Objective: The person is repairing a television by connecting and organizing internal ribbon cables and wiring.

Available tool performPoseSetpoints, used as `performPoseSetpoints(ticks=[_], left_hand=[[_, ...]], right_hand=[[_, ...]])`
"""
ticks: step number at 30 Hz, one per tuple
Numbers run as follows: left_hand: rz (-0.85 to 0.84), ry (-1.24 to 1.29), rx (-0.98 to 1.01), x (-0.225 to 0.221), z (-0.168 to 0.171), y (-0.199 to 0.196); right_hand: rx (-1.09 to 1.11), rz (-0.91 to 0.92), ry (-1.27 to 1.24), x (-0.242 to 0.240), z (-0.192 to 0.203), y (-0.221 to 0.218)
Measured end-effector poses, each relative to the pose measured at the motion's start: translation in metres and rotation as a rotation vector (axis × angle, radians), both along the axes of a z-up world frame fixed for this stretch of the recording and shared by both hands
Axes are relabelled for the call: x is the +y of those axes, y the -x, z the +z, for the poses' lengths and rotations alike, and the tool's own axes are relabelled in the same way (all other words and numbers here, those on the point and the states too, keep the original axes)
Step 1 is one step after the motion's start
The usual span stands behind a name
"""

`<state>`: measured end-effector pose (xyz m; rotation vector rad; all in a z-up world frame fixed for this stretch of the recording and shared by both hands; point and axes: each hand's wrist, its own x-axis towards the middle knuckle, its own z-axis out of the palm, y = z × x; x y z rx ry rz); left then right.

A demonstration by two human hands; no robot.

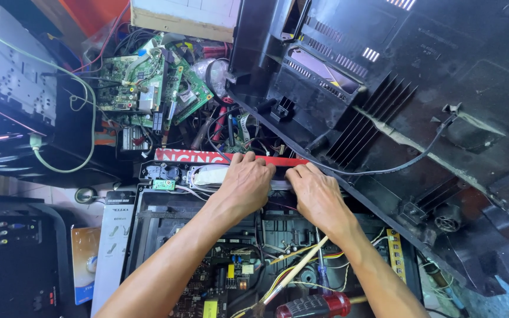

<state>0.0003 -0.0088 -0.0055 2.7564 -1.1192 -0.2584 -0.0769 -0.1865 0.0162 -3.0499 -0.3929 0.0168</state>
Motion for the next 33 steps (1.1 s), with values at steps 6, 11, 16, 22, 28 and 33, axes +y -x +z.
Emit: performPoseSetpoints(ticks=[6, 11, 16, 22, 28, 33], left_hand=[[-0.011, 0.014, 0.024, 0.0, -0.014, -0.007], [-0.009, 0.023, 0.015, 0.0, -0.014, -0.006], [-0.004, 0.027, 0.022, 0.002, -0.004, -0.006], [0.008, 0.115, 0.128, 0.02, 0.018, -0.008], [0.02, 0.116, 0.168, 0.024, 0.017, -0.011], [0.043, 0.098, 0.128, 0.019, 0.008, -0.014]], right_hand=[[-0.027, 0.008, -0.004, -0.003, -0.008, -0.001], [-0.017, 0.001, -0.012, -0.005, -0.012, -0.001], [-0.027, 0.004, -0.05, -0.005, -0.012, 0.0], [-0.039, 0.013, -0.067, -0.005, -0.011, 0.0], [-0.02, 0.005, -0.075, -0.003, -0.005, -0.002], [0.02, -0.011, -0.071, -0.002, -0.002, -0.004]])
